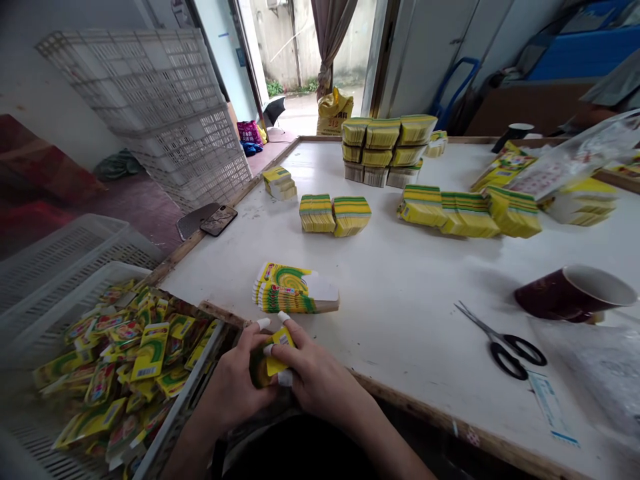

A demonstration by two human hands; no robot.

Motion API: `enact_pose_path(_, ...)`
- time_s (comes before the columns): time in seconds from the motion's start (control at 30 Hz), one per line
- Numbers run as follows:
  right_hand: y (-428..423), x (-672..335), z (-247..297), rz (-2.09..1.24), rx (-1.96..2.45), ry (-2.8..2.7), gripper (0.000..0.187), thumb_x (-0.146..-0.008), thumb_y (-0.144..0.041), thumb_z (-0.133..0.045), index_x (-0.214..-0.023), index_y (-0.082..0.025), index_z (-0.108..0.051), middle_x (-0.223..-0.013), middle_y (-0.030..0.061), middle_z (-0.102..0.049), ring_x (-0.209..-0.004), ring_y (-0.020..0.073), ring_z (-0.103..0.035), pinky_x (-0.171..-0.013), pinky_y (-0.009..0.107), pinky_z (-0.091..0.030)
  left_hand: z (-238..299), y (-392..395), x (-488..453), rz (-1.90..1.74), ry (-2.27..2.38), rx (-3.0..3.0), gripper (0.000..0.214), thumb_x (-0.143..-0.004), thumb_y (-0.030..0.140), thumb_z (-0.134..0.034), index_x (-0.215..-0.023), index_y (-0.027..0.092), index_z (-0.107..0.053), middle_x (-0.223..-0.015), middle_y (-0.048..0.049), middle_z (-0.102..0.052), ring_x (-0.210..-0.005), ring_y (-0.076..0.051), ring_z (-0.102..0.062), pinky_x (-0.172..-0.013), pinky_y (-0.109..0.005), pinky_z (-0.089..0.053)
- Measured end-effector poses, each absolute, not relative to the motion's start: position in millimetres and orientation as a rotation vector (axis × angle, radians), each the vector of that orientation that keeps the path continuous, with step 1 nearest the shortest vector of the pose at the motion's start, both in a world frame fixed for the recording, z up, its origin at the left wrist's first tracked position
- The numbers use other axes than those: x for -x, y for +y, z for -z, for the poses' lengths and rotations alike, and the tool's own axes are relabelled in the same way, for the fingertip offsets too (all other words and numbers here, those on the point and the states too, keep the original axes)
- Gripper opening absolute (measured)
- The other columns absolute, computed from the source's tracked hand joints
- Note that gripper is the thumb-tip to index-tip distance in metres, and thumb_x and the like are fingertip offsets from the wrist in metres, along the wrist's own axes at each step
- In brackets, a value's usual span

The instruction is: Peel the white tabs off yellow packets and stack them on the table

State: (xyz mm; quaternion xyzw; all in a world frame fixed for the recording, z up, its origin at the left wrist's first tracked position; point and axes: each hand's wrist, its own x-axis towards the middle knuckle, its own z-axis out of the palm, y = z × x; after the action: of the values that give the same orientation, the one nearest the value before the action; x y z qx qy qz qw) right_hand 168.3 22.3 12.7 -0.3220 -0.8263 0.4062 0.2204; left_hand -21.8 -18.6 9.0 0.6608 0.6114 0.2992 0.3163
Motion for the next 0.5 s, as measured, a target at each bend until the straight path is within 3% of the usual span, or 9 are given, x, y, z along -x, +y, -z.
enact_pose_path(0.13, 30, -181, -28, -1.269, 0.723, -2.310, 0.034, -0.084, -0.004, -0.058, -0.109, -0.023, -0.070, -0.137, 0.0100, -0.056, -0.123, 0.0229, -0.059, -0.100, 0.035, -0.050, -17, -16, 26, -0.695, 1.465, -1.747, 0.083, -0.068, 0.036, -0.079, -0.139, 0.025, -0.039, -0.106, -0.0065, -0.074, -0.094, -0.028, -0.071, -0.079, -0.035, -0.053)
enact_pose_path(0.23, 33, -183, -28, -1.334, 0.679, -2.274, 0.033, -0.080, -0.007, -0.062, -0.108, -0.022, -0.067, -0.133, 0.0097, -0.057, -0.122, 0.0242, -0.059, -0.101, 0.038, -0.049, -18, -14, 24, -0.702, 1.478, -1.758, 0.082, -0.064, 0.033, -0.081, -0.137, 0.025, -0.044, -0.107, -0.0083, -0.074, -0.096, -0.031, -0.070, -0.081, -0.038, -0.052)
enact_pose_path(0.37, 24, -167, -11, -1.308, 0.772, -2.016, 0.055, -0.079, -0.013, -0.062, -0.131, -0.019, -0.046, -0.147, 0.0151, -0.043, -0.136, 0.0277, -0.043, -0.111, 0.045, -0.039, -11, -15, 16, -0.888, 1.578, -1.588, 0.073, -0.058, 0.023, -0.081, -0.127, 0.024, -0.055, -0.109, -0.0105, -0.073, -0.098, -0.034, -0.069, -0.086, -0.043, -0.052)
enact_pose_path(0.43, 23, -159, -4, -1.296, 0.777, -1.891, 0.071, -0.082, -0.017, -0.062, -0.144, -0.020, -0.028, -0.147, 0.0158, -0.043, -0.135, 0.0268, -0.046, -0.109, 0.045, -0.041, -7, -17, 16, -1.142, 1.526, -1.334, 0.074, -0.058, 0.022, -0.083, -0.127, 0.025, -0.056, -0.108, -0.0079, -0.073, -0.094, -0.029, -0.070, -0.082, -0.038, -0.055)
enact_pose_path(0.5, 31, -156, 0, -1.182, 0.857, -1.813, 0.070, -0.085, -0.023, -0.063, -0.145, -0.021, -0.026, -0.141, 0.0152, -0.049, -0.127, 0.0264, -0.052, -0.105, 0.044, -0.045, -4, -16, 23, -1.524, 1.418, -0.972, 0.070, -0.063, 0.035, -0.083, -0.126, 0.026, -0.056, -0.110, -0.0058, -0.072, -0.089, -0.024, -0.071, -0.077, -0.032, -0.056)
